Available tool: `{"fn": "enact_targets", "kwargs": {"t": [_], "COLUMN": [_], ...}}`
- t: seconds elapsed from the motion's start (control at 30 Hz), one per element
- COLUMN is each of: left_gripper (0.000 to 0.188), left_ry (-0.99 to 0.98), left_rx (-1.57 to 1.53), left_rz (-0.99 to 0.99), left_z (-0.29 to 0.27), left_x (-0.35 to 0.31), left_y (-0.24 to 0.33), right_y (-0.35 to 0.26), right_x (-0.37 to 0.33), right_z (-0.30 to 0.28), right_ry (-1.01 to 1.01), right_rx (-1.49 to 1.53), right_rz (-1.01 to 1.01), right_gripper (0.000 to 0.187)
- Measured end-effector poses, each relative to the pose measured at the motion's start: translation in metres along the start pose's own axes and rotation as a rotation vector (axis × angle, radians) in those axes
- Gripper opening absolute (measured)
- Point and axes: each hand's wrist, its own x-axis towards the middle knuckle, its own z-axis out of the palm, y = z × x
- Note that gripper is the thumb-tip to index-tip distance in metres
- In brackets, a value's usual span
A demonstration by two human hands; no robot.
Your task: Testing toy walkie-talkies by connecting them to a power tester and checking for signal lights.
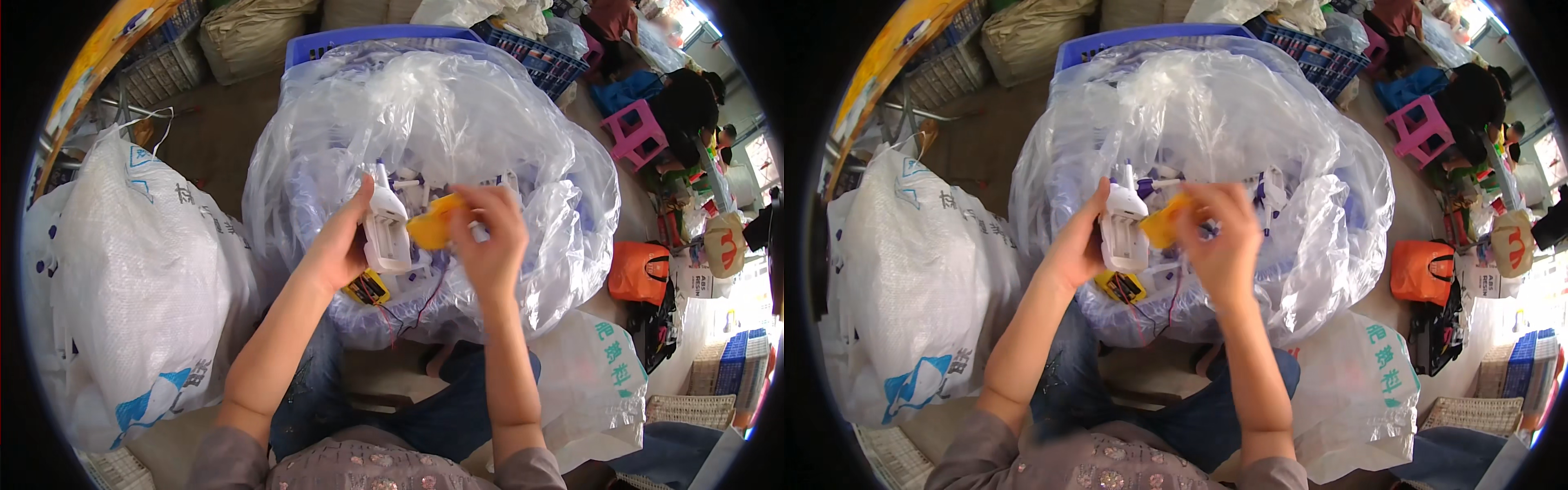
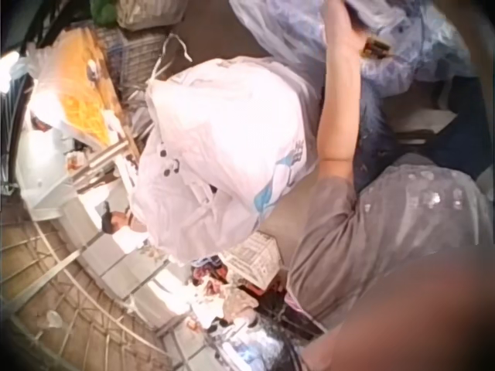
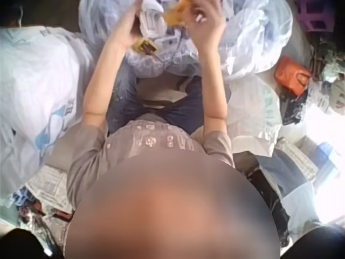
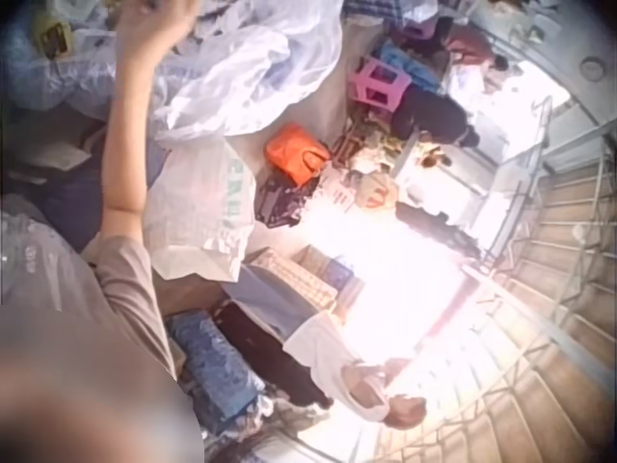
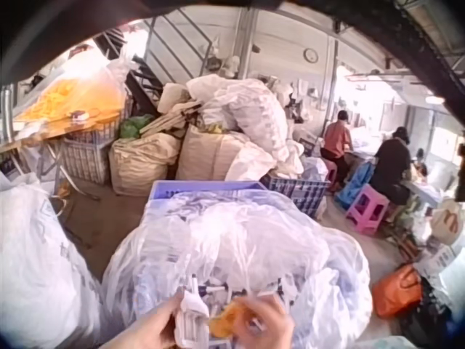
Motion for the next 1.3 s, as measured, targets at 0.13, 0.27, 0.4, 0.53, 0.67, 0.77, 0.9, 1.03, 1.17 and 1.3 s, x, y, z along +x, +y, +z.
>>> {"fn": "enact_targets", "kwargs": {"t": [0.13,0.27,0.4,0.53,0.67,0.77,0.9,1.03,1.17,1.3], "left_gripper": [0.046,0.043,0.042,0.041,0.039,0.037,0.035,0.037,0.038,0.038], "left_ry": [-0.06,-0.087,-0.037,-0.024,-0.012,-0.029,0.036,0.07,0.115,0.144], "left_rx": [0.041,-0.002,-0.038,0.035,0.097,0.084,0.087,-0.005,-0.065,-0.11], "left_rz": [-0.014,-0.034,-0.042,-0.066,-0.041,-0.047,0.041,0.05,0.076,0.057], "left_z": [-0.005,-0.002,-0.005,-0.005,-0.002,-0.004,-0.006,-0.006,0.004,-0.014], "left_x": [0.003,0.0,0.002,0.003,0.002,0.002,0.006,0.007,0.003,0.006], "left_y": [-0.005,-0.006,-0.012,-0.014,-0.011,-0.01,-0.021,-0.035,-0.037,-0.037], "right_y": [-0.017,-0.005,-0.005,-0.003,-0.01,-0.01,-0.005,0.004,0.003,-0.005], "right_x": [-0.016,-0.021,-0.021,-0.019,-0.017,-0.022,-0.031,-0.035,-0.033,-0.04], "right_z": [0.024,0.033,0.03,0.024,0.019,0.028,0.04,0.047,0.048,0.055], "right_ry": [-0.214,-0.184,-0.241,-0.371,-0.542,-0.415,-0.362,-0.187,-0.096,-0.177], "right_rx": [-0.199,-0.145,-0.248,-0.28,-0.244,-0.302,-0.395,-0.446,-0.505,-0.521], "right_rz": [-0.274,-0.239,-0.201,-0.01,-0.044,-0.079,-0.036,-0.052,-0.09,-0.067], "right_gripper": [0.028,0.02,0.016,0.015,0.013,0.013,0.013,0.013,0.013,0.014]}}
